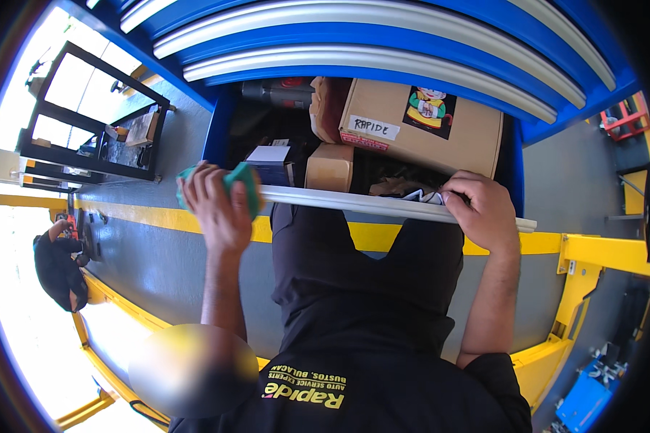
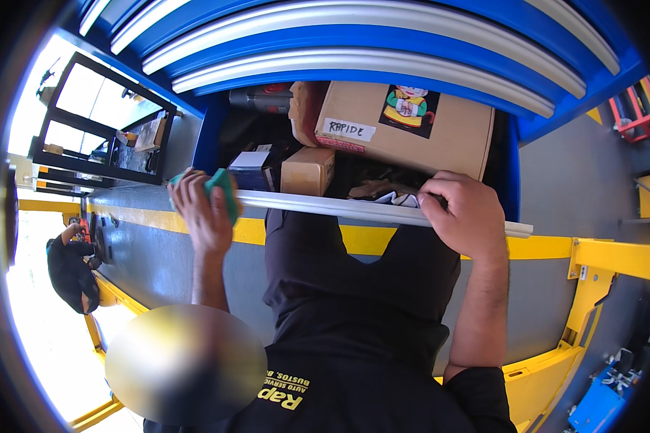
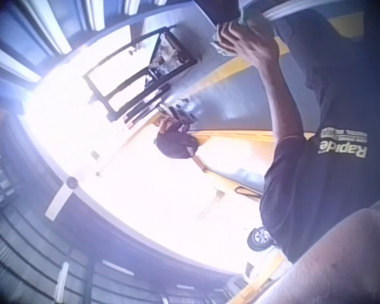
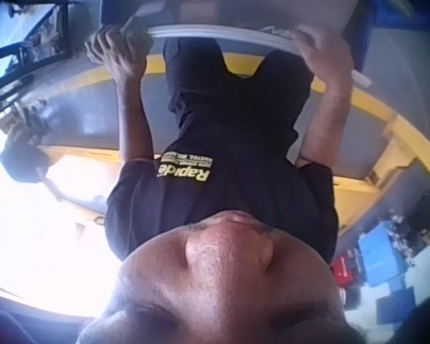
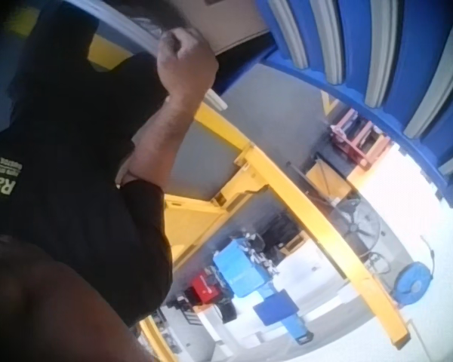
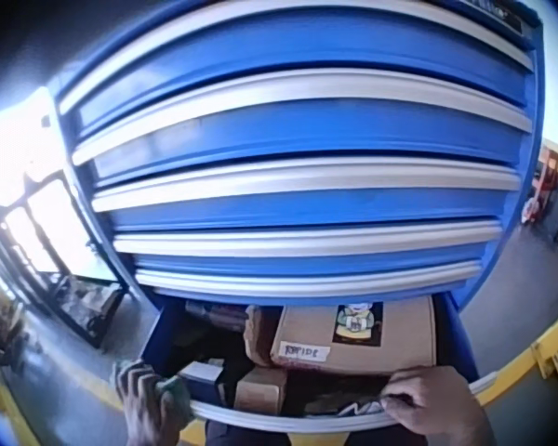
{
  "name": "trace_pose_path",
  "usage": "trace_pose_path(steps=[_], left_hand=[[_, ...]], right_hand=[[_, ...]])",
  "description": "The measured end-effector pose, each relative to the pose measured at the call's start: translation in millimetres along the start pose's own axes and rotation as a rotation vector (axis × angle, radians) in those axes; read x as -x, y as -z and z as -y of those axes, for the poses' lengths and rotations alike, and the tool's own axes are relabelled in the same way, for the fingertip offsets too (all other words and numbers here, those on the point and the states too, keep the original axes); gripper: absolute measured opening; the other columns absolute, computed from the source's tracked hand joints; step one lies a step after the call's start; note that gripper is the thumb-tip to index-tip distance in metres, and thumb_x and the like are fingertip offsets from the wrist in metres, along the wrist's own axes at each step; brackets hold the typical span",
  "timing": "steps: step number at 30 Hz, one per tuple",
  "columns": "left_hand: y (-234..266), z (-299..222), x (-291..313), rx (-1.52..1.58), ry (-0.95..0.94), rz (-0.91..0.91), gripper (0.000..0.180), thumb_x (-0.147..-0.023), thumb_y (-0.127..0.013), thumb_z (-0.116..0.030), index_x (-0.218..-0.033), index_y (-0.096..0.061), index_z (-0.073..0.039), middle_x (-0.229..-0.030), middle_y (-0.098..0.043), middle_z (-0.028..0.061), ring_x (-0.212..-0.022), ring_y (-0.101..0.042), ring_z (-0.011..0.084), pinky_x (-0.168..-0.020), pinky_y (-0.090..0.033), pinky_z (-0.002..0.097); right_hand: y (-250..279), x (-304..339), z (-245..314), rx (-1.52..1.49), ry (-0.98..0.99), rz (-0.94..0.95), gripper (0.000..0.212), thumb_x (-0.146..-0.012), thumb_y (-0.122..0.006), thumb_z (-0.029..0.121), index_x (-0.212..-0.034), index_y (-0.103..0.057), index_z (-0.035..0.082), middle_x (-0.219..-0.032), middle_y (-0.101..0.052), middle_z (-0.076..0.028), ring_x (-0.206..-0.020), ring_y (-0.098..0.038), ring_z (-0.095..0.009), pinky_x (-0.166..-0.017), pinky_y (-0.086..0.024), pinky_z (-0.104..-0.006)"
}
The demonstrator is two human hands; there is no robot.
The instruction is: The person wipes the exterior and interior of a blue multi-drawer toolbox with a green cloth. They open several drawers, wipe the drawer fronts and handles, and close them. The person also wipes the top surface of the toolbox.
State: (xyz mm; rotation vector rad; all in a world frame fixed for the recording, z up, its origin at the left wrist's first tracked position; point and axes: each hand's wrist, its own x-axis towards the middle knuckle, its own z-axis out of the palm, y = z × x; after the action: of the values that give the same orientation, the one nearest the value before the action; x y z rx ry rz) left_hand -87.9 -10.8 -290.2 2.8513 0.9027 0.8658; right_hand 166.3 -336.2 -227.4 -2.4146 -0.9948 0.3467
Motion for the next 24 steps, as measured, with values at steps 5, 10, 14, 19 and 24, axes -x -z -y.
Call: trace_pose_path(steps=[5, 10, 14, 19, 24], left_hand=[[-16.4, -33.5, 6.5, 0.086, -0.069, -0.066, 0.045, -0.104, -0.05, -0.05, -0.118, -0.063, -0.009, -0.122, -0.061, 0.0167, -0.136, -0.051, 0.0386, -0.124, -0.017, 0.0648], [-8.5, 45.4, -8.3, 0.03, -0.056, -0.07, 0.045, -0.108, -0.045, -0.05, -0.113, -0.066, -0.01, -0.118, -0.064, 0.0159, -0.135, -0.054, 0.0363, -0.124, -0.02, 0.0623], [-3.7, 58.2, -12.4, -0.018, 0.034, -0.042, 0.039, -0.11, -0.046, -0.043, -0.117, -0.064, -0.009, -0.122, -0.063, 0.0155, -0.138, -0.051, 0.0368, -0.124, -0.017, 0.0631], [-7.6, -7.0, 3.7, -0.113, 0.018, -0.126, 0.031, -0.108, -0.053, -0.033, -0.125, -0.06, -0.008, -0.13, -0.06, 0.0156, -0.137, -0.047, 0.0394, -0.116, -0.023, 0.0594], [-7.4, -97.9, 23.2, 0.182, -0.127, 0.024, 0.048, -0.097, -0.064, -0.047, -0.125, -0.061, -0.008, -0.13, -0.057, 0.0129, -0.14, -0.046, 0.0352, -0.122, -0.011, 0.0606]], right_hand=[[-0.7, 2.9, -1.7, 0.025, -0.004, -0.037, 0.018, -0.089, -0.069, 0.022, -0.087, -0.079, 0.007, -0.09, -0.075, -0.006, -0.082, -0.072, -0.03, -0.074, -0.056, -0.038], [-6.3, 6.5, -4.8, 0.055, -0.004, -0.078, 0.02, -0.088, -0.069, 0.024, -0.087, -0.079, 0.007, -0.09, -0.075, -0.008, -0.083, -0.072, -0.031, -0.075, -0.056, -0.0394], [-5.8, 6.4, 2.6, 0.075, -0.033, -0.083, 0.019, -0.088, -0.067, 0.02, -0.089, -0.077, 0.004, -0.092, -0.074, -0.012, -0.086, -0.071, -0.033, -0.077, -0.055, -0.0391], [-8.4, 7.9, 0.3, 0.134, 0.001, -0.127, 0.019, -0.088, -0.068, 0.023, -0.089, -0.078, 0.007, -0.091, -0.074, -0.009, -0.085, -0.071, -0.032, -0.076, -0.056, -0.0402], [-8.6, 10.1, 3.5, 0.14, 0.022, -0.128, 0.018, -0.088, -0.068, 0.021, -0.09, -0.077, 0.006, -0.091, -0.074, -0.01, -0.086, -0.071, -0.032, -0.077, -0.056, -0.0408]])
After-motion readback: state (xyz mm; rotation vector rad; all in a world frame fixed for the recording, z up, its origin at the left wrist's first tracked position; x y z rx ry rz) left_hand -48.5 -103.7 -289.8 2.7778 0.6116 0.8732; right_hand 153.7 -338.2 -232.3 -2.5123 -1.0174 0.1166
